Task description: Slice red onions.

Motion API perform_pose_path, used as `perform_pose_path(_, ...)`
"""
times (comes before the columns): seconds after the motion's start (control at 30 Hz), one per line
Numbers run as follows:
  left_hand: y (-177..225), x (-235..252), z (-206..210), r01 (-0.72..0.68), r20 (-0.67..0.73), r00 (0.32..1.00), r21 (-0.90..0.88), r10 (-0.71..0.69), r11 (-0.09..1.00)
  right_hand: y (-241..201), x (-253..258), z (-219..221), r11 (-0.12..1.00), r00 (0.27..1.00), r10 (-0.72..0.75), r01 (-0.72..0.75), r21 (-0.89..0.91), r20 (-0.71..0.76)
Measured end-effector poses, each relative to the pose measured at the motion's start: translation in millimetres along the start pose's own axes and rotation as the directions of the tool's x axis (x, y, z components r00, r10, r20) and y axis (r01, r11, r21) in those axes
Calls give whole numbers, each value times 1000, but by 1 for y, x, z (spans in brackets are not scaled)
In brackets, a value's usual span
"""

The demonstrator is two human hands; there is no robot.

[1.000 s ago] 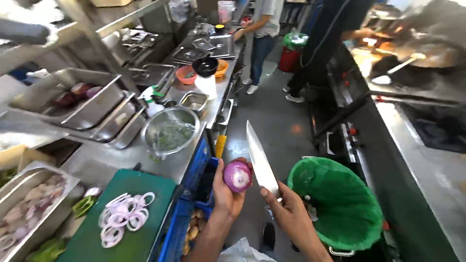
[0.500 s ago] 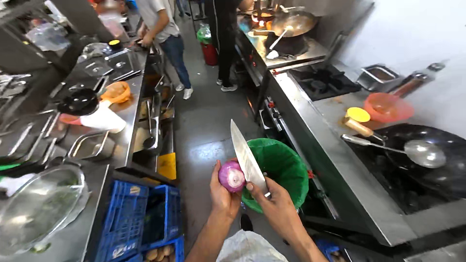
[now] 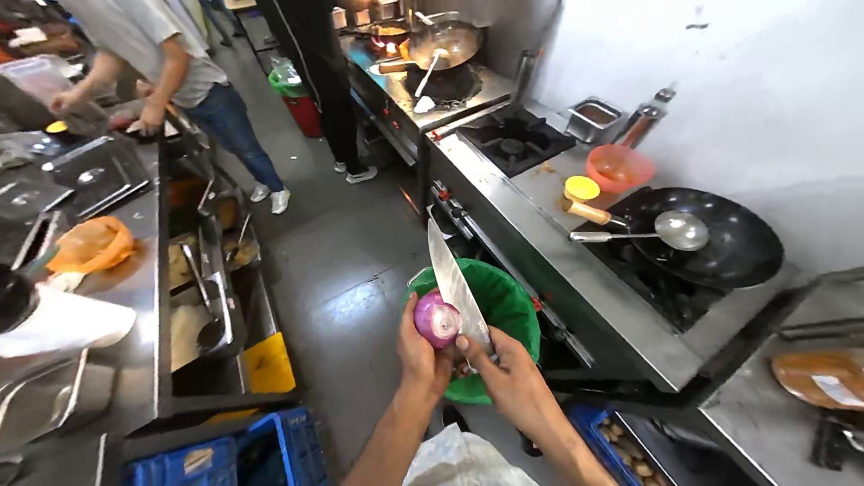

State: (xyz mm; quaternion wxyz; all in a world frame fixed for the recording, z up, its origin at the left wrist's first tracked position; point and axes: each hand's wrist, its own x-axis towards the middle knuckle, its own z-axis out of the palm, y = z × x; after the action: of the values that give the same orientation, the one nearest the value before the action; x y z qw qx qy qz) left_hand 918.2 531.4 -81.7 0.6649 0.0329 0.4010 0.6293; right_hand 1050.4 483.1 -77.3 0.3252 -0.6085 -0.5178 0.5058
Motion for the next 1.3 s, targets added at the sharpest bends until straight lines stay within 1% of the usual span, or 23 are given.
perform_pose_path(0.07, 7, 10, 4, 34, 14, 999, -24, -34, 999, -2, -3, 2, 1000, 999, 30, -31, -6, -19)
perform_pose_path(0.17, 8, 17, 8, 90, 29, 995, 33, -91, 995, -1, -7, 6, 997, 995, 82, -81, 12, -53)
perform_pose_path(0.23, -1, 17, 6, 122, 98, 987, 97, -131, 988, -5, -4, 8, 993, 991, 113, -110, 49, -71)
perform_pose_path(0.3, -11, 18, 1, 147, 203, 964, 117, -169, 982, -10, 1, 10, 989, 989, 132, -127, 74, -65)
perform_pose_path(0.33, -12, 20, 0, 155, 227, 958, 115, -178, 981, -11, 4, 9, 988, 989, 138, -133, 80, -57)
perform_pose_path(0.5, -17, 30, 12, 154, 127, 978, 85, -164, 984, -1, 11, -5, 983, 987, 158, -156, 100, -18)
perform_pose_path(0.57, -24, 32, 18, 113, 98, 988, 87, -121, 990, 5, 11, -11, 981, 988, 157, -156, 115, -2)
perform_pose_path(0.63, -35, 29, 26, 60, 99, 993, 109, -71, 992, 8, 14, -19, 979, 987, 161, -161, 124, 12)
perform_pose_path(0.73, -59, 22, 36, -44, 127, 992, 233, 14, 971, 6, 19, -37, 978, 987, 161, -162, 130, 18)
perform_pose_path(0.8, -74, 18, 40, -108, 192, 980, 341, 43, 934, 6, 21, -49, 974, 984, 175, -175, 141, 8)
perform_pose_path(0.87, -84, 19, 41, -218, 274, 956, 440, 101, 871, 10, 25, -59, 965, 983, 184, -183, 186, 13)
perform_pose_path(0.93, -90, 20, 39, -326, 338, 928, 533, 157, 781, 15, 28, -67, 941, 979, 200, -201, 274, 33)
perform_pose_path(0.97, -91, 21, 38, -340, 352, 923, 551, 157, 762, 17, 29, -69, 917, 977, 202, -211, 337, 63)
perform_pose_path(1.0, -91, 24, 36, -320, 351, 927, 549, 134, 772, 17, 30, -72, 888, 975, 199, -221, 404, 96)
perform_pose_path(1.03, -91, 27, 33, -259, 325, 941, 527, 90, 810, 17, 31, -75, 856, 974, 196, -228, 464, 116)
perform_pose_path(1.1, -86, 37, 21, -35, 202, 978, 428, -57, 903, 15, 35, -80, 822, 970, 218, -241, 516, 105)
perform_pose_path(1.13, -83, 43, 11, 64, 139, 983, 366, -123, 928, 16, 39, -83, 833, 969, 237, -242, 497, 75)
perform_pose_path(1.17, -80, 48, -1, 131, 102, 980, 311, -170, 941, 18, 45, -86, 867, 970, 240, -228, 442, 28)
perform_pose_path(1.2, -77, 52, -13, 164, 97, 976, 263, -195, 951, 25, 53, -91, 919, 974, 225, -201, 339, -33)
perform_pose_path(1.23, -72, 54, -24, 182, 108, 972, 212, -208, 960, 34, 63, -97, 971, 978, 181, -162, 177, -102)
perform_pose_path(1.27, -66, 54, -33, 198, 116, 969, 159, -217, 967, 47, 73, -104, 991, 979, 121, -128, -31, -163)
perform_pose_path(1.3, -59, 53, -38, 213, 96, 970, 113, -224, 970, 58, 82, -110, 965, 975, 68, -118, -233, -210)
